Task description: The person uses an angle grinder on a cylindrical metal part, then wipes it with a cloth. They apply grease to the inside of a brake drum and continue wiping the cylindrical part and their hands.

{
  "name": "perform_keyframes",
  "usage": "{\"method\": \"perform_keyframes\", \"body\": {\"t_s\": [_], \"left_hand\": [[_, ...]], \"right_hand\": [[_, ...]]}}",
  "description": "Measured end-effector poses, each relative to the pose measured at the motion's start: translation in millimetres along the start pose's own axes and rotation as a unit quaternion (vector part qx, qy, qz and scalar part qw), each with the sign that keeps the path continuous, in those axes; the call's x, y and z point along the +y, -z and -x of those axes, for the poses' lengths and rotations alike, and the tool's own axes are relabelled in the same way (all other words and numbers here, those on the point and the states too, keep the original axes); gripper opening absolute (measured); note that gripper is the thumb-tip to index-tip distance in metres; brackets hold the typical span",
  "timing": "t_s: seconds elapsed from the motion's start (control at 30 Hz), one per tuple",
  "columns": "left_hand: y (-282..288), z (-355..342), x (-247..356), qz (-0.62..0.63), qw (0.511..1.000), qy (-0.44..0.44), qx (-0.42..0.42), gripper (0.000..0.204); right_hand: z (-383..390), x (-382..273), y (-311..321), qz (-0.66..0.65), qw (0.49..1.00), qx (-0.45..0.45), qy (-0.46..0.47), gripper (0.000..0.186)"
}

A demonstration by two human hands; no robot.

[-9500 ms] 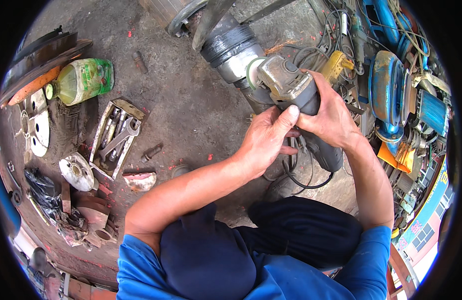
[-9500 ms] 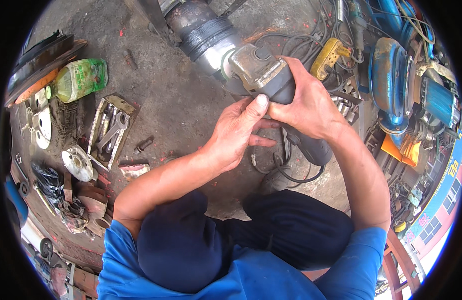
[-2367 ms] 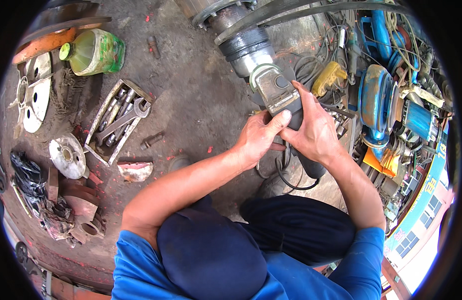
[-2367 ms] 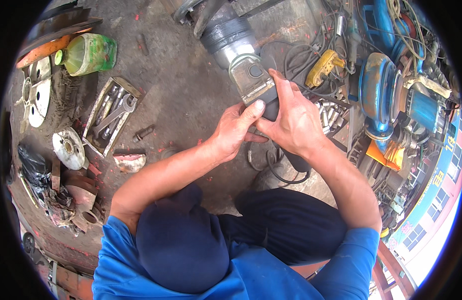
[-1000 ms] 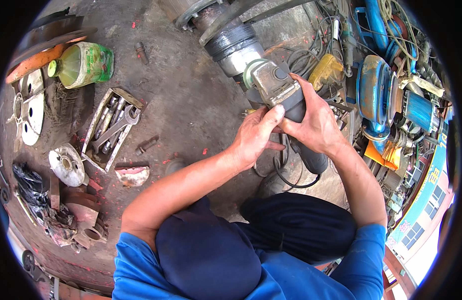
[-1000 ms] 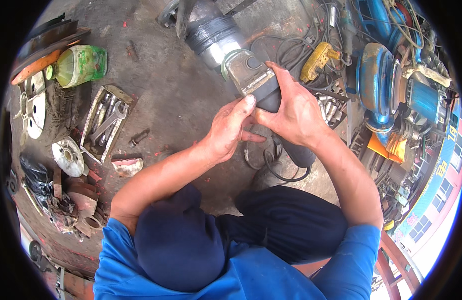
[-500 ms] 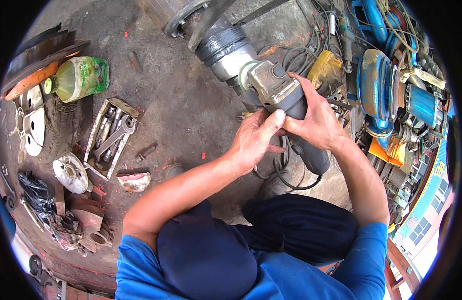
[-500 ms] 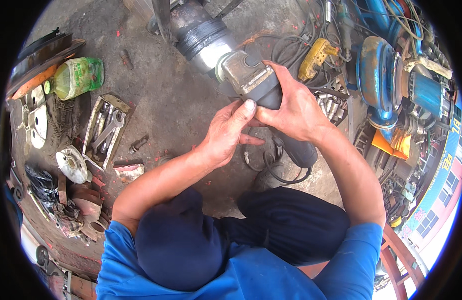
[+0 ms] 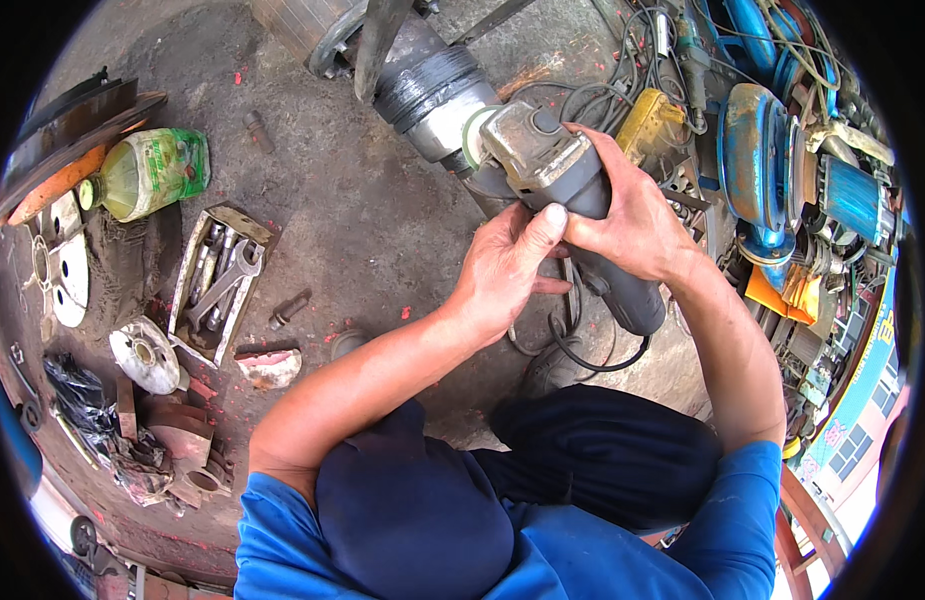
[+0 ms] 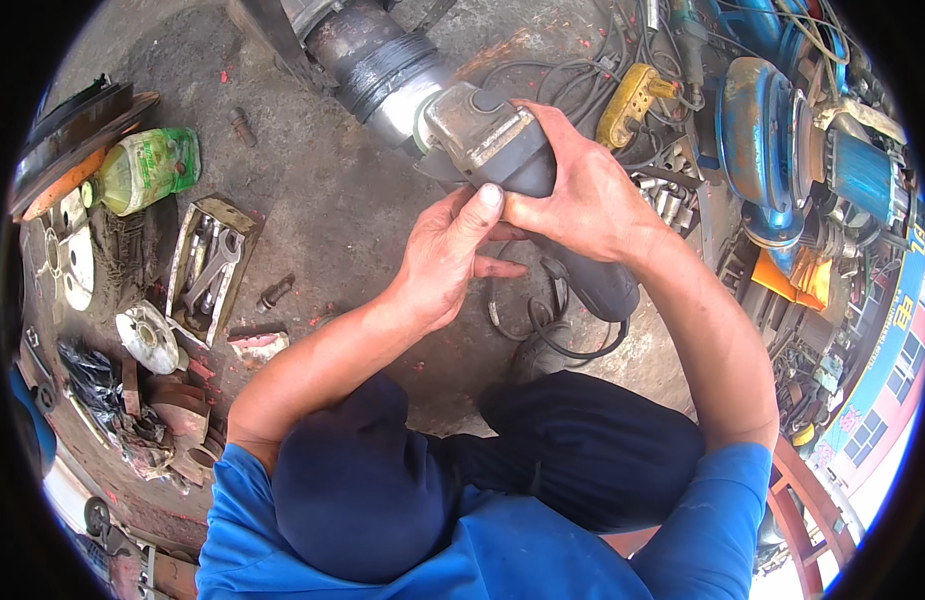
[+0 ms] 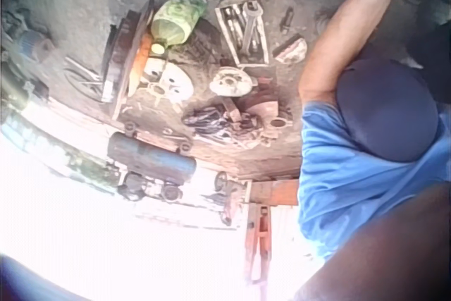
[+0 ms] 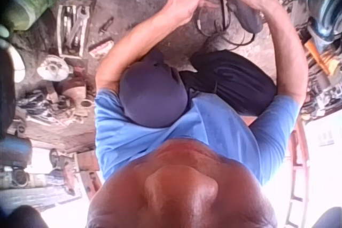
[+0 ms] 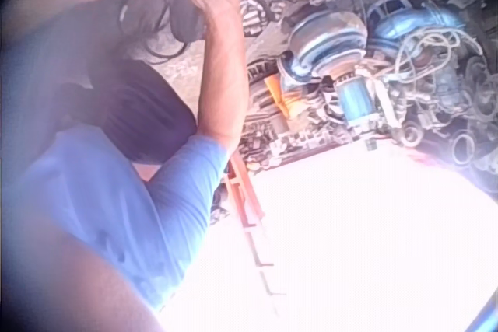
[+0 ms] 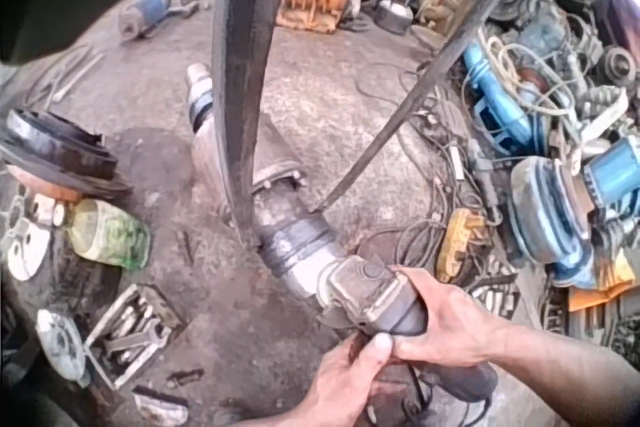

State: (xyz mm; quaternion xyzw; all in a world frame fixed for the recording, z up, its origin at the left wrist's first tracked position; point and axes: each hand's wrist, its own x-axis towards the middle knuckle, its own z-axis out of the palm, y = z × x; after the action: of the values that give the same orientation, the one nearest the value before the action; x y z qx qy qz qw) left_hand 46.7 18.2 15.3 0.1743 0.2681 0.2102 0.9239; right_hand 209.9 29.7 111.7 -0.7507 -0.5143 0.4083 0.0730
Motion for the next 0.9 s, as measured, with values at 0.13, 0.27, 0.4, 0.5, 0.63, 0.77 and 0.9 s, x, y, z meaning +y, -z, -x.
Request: {"method": "perform_keyframes", "body": {"t_s": [0.13,0.27,0.4,0.5,0.63,0.77,0.9], "left_hand": [[-2.4,4.0,-6.3,0.003,1.0,0.024,-0.006,0.069],[-3.3,1.0,-0.5,0.009,1.0,0.011,0.004,0.067],[-0.3,-0.9,-3.6,-0.002,1.0,0.012,-0.003,0.067],[-6.1,1.5,-7.2,-0.007,1.0,0.023,-0.003,0.067],[-6.9,-3.0,-5.2,-0.008,1.0,0.016,-0.008,0.066],[-8.2,-1.6,-8.2,-0.011,0.999,0.035,-0.017,0.064],[-10.3,-5.3,-0.4,-0.013,1.0,0.016,-0.011,0.063]], "right_hand": [[6.6,9.1,0.6,-0.006,1.0,-0.013,-0.008,0.084],[-0.3,10.5,0.1,-0.032,0.999,-0.002,0.004,0.085],[-2.6,13.0,2.1,-0.024,1.0,-0.016,-0.01,0.086],[5.0,26.6,0.5,-0.012,1.0,0.005,0.015,0.084],[-3.3,23.8,3.1,-0.019,0.999,0.015,0.022,0.083],[6.9,32.6,5.7,-0.025,1.0,-0.003,0.017,0.081],[-2.6,21.5,9.4,-0.055,0.998,-0.009,-0.011,0.083]]}}
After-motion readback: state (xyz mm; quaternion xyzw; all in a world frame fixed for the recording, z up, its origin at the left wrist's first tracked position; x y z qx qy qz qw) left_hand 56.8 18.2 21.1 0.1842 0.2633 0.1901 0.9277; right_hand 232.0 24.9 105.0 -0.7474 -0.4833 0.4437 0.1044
